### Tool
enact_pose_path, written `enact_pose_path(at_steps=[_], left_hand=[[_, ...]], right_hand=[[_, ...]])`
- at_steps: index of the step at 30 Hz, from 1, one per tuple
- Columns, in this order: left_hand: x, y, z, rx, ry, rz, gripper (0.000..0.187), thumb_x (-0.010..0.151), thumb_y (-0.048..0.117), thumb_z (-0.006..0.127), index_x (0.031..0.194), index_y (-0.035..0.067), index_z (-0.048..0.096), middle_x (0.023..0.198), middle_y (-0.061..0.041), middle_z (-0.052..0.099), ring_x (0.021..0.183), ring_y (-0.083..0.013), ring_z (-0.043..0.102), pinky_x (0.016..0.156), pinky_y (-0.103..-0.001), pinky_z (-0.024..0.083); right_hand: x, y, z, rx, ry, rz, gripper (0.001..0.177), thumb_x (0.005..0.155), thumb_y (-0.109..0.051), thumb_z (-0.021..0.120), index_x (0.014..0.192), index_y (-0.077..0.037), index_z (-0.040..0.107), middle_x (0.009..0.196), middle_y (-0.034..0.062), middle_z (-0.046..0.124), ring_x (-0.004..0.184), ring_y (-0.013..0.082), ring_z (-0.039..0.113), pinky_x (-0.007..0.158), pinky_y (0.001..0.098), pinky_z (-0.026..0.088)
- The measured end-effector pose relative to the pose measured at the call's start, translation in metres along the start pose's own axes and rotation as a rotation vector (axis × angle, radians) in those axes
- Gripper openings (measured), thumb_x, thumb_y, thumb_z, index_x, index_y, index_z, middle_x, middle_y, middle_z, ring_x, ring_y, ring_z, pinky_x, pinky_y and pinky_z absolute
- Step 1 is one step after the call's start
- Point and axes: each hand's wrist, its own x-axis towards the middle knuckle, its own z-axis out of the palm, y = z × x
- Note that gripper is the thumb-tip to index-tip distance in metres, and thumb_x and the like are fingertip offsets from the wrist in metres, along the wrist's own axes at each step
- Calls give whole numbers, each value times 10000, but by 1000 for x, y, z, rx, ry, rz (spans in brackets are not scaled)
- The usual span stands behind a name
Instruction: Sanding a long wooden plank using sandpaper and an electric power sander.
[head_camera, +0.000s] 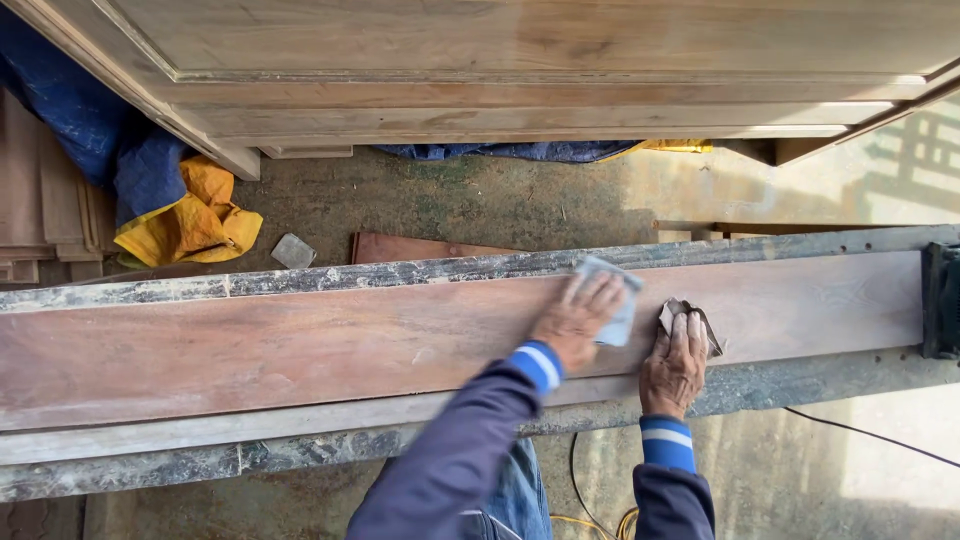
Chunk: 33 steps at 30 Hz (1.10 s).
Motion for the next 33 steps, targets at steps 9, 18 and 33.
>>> enact_pose_path(at_steps=[9, 18, 33], left_hand=[[-105, -66, -66, -117, 80, -246, 818, 822, 99, 624, 1591, 147, 349, 1680, -93, 287, 1567, -275, 231, 1296, -537, 124], [-26, 2, -2, -106, 113, -337, 959, 798, 30, 613, 1644, 157, 180, 1720, -79, 161, 1601, -316, 103, 1311, -562, 80], [-258, -135, -122, 294, -10, -641, 888, 845, 298, 690, 1593, 185, 223, 1681, -98, 200, 1548, -305, 221, 1238, -631, 128]], right_hand=[[6, 1, -14, 103, -37, -38, 378, 1045, -144, 599, 1391, 5, 633, 1521, 219, 563, 1397, 407, 528, 1181, 470, 418], [3, 2, -12, 88, -33, -20, 356, 1060, -185, 616, 1376, -25, 649, 1511, 202, 573, 1388, 404, 532, 1159, 470, 434], [6, -74, 47, 406, 18, 141, 357, 1057, -269, 617, 1369, -97, 621, 1424, 161, 617, 1336, 311, 593, 1164, 390, 480]])
